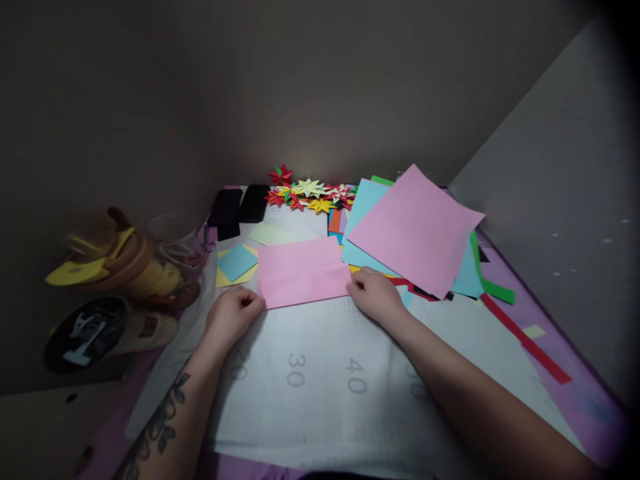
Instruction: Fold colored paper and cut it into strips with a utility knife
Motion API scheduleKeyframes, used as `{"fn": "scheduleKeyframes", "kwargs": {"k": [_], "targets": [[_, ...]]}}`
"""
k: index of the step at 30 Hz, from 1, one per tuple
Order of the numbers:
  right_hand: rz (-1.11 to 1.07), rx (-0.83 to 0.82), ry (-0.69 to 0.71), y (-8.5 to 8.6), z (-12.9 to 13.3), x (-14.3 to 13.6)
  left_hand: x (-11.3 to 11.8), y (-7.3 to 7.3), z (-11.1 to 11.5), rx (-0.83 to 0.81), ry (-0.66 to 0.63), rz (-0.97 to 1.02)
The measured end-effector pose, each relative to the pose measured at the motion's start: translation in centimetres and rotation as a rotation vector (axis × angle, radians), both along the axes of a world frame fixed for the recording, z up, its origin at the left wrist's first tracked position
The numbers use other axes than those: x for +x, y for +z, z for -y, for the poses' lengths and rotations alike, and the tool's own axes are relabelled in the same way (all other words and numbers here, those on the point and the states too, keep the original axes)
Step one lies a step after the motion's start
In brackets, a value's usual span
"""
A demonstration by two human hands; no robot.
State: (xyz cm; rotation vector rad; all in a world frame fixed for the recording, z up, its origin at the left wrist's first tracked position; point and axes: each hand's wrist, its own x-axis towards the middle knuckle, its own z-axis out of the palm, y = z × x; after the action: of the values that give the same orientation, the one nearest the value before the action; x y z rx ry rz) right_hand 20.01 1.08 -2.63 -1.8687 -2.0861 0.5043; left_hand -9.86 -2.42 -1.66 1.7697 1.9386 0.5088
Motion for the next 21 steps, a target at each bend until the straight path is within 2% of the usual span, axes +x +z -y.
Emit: {"fn": "scheduleKeyframes", "kwargs": {"k": [21], "targets": [[0.112, -0.003, 0.002, 0.39, -0.03, -0.29, 0.51, -0.05, 0.27, 0.02, 0.051, -0.044]]}}
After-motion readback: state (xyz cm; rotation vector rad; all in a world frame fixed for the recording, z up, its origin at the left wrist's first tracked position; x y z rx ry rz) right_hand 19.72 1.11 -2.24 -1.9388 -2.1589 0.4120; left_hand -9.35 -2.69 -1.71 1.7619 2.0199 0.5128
